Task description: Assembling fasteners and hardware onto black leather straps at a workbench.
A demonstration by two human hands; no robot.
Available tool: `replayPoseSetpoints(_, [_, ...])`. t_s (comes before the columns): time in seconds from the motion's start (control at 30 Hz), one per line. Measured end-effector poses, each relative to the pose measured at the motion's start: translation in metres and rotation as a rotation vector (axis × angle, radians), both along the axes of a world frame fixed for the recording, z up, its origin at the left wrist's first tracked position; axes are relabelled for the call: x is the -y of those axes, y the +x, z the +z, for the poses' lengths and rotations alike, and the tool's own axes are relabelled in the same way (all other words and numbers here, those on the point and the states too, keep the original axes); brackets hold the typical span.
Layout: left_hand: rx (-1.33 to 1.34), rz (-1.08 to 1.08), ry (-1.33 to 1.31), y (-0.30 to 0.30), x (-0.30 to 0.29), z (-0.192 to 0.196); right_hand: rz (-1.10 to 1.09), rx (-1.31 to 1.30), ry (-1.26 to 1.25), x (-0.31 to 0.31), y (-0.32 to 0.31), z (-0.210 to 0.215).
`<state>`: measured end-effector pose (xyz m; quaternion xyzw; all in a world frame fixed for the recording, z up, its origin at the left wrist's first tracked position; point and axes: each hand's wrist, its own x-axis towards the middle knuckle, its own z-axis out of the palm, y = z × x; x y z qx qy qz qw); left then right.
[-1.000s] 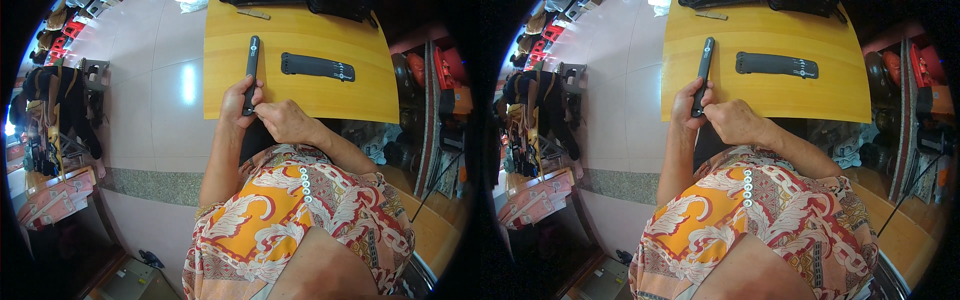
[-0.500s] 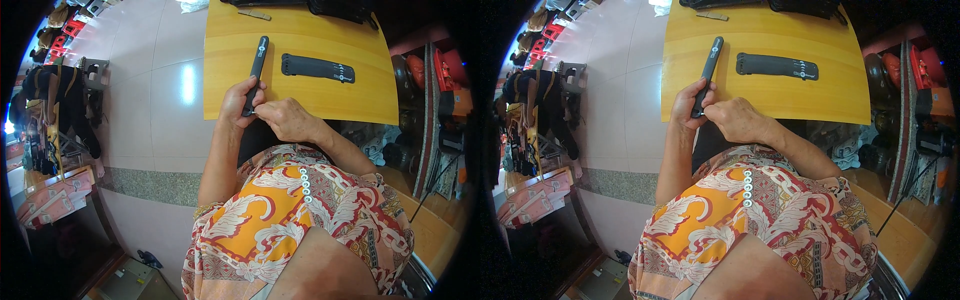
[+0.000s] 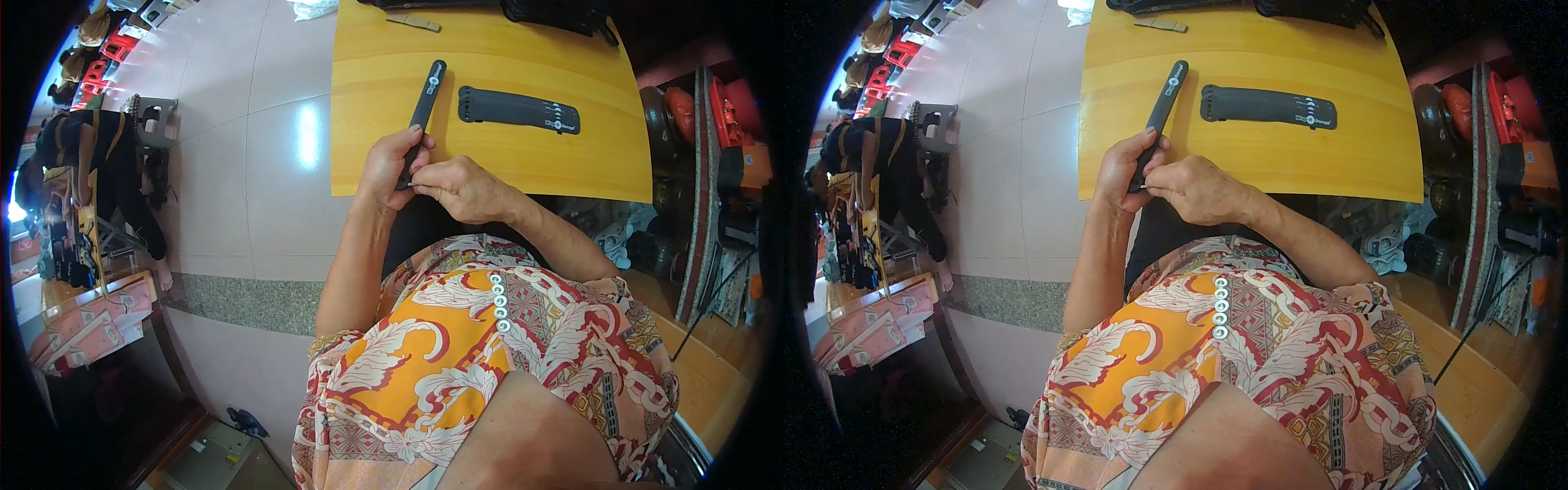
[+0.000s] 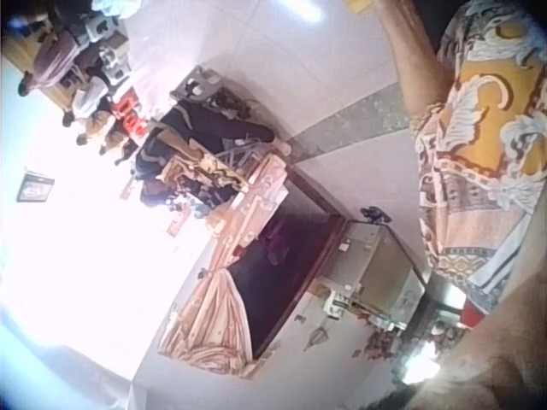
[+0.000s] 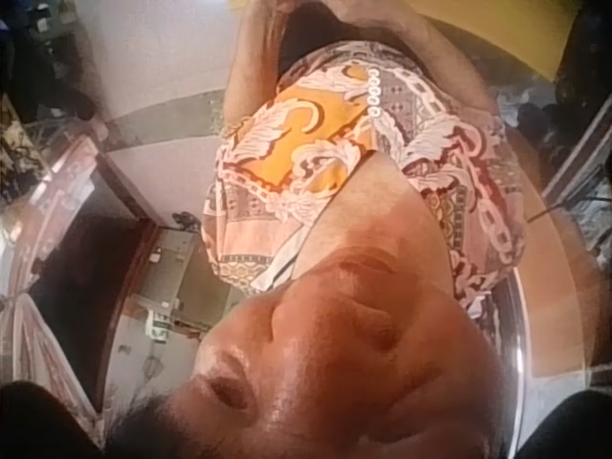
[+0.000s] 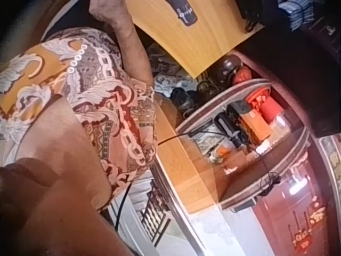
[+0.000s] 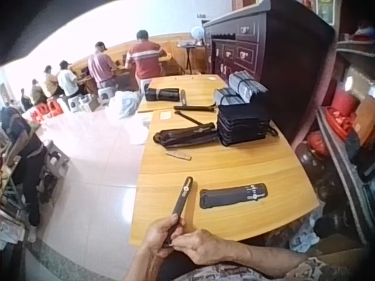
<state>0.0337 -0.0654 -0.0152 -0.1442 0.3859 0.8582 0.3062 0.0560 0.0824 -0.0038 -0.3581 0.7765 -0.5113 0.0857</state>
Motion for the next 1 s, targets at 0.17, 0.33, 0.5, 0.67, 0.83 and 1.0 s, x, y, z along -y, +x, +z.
replayPoseSetpoints(0.17, [-0.057,-0.015,-0.056,0.001,0.002,0.002,-0.032,-0.196,0.196,0.002,0.007,0.003])
replayPoseSetpoints(0.33, [-0.107,0.030,-0.091,0.004,-0.001,0.004,-0.102,-0.212,0.233,0.005,0.012,0.001])
replayPoseSetpoints(0.5, [-0.088,0.050,-0.111,0.003,-0.003,0.006,-0.086,0.239,-0.090,0.006,0.009,0.000])
replayPoseSetpoints(0.67, [0.014,0.151,-0.041,0.002,-0.011,0.002,-0.234,-0.105,0.201,0.005,0.021,0.016])
replayPoseSetpoints(0.83, [0.038,0.249,0.004,0.005,-0.007,-0.005,-0.121,-0.472,0.328,0.003,0.017,0.017])
replayPoseSetpoints(1.0, [0.042,0.282,-0.018,0.008,-0.009,-0.001,-0.192,-0.359,0.181,0.007,0.011,0.010])
